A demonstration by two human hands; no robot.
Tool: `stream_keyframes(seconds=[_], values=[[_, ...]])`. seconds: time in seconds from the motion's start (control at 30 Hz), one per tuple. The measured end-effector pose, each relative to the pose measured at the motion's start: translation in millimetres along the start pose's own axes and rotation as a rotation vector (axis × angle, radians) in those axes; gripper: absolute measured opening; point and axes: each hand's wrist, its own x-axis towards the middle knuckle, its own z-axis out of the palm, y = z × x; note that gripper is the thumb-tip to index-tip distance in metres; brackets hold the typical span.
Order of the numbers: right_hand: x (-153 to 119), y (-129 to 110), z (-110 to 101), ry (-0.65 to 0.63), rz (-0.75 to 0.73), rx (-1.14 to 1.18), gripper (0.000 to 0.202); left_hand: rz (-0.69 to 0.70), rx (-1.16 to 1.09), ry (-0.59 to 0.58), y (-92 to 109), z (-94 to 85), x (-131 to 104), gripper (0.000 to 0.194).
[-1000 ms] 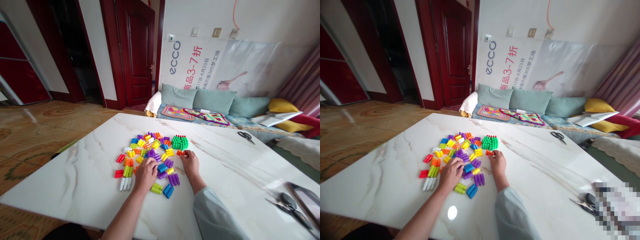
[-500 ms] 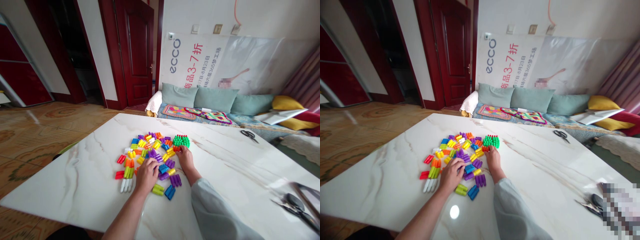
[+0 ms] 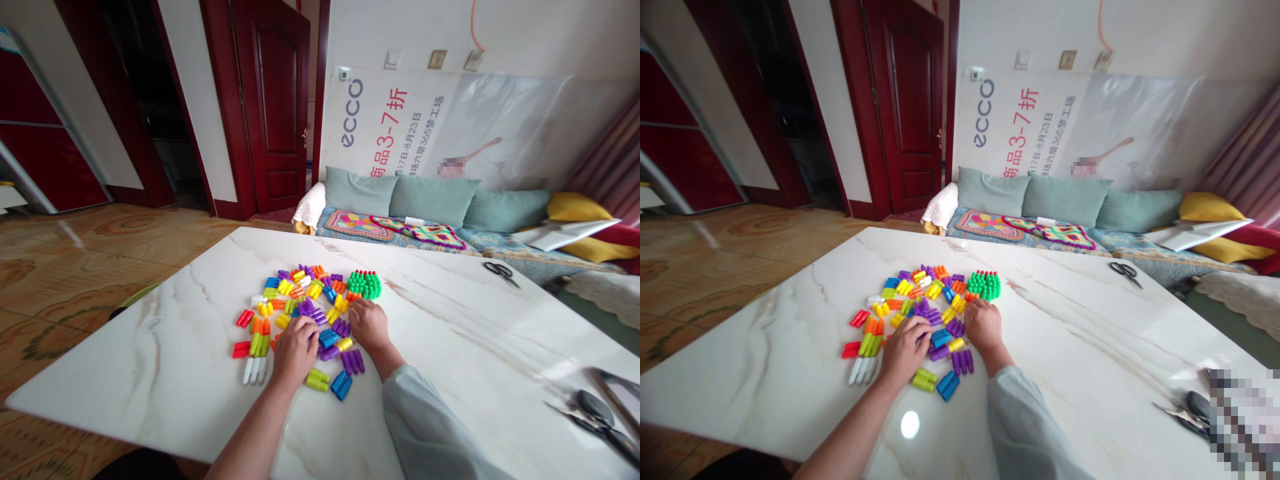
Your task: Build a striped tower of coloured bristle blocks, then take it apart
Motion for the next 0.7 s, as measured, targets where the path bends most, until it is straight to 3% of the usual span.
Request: stream_keyframes(seconds=[0.2, 0.37, 0.53, 0.7], values=[[-0.8, 2.3, 6.7, -0.013, -0.037, 0.055, 0.032, -0.001, -0.019, 0.012, 1.7, -2.3, 0.1, 0.015], [-20.6, 16.3, 2.4, -0.058, -0.143, 0.148, 0.036, -0.008, -0.035, 0.005, 3.9, -5.9, 0.1, 0.016], [-46.8, 19.7, -5.7, -0.063, -0.204, 0.057, 0.04, -0.008, -0.038, 0.0, 3.3, -6.5, -0.5, 0.017], [-49.4, 11.7, -6.0, -0.046, -0.194, -0.023, 0.04, 0.058, -0.042, 0.011, 10.8, -8.5, -1.6, 0.021]])
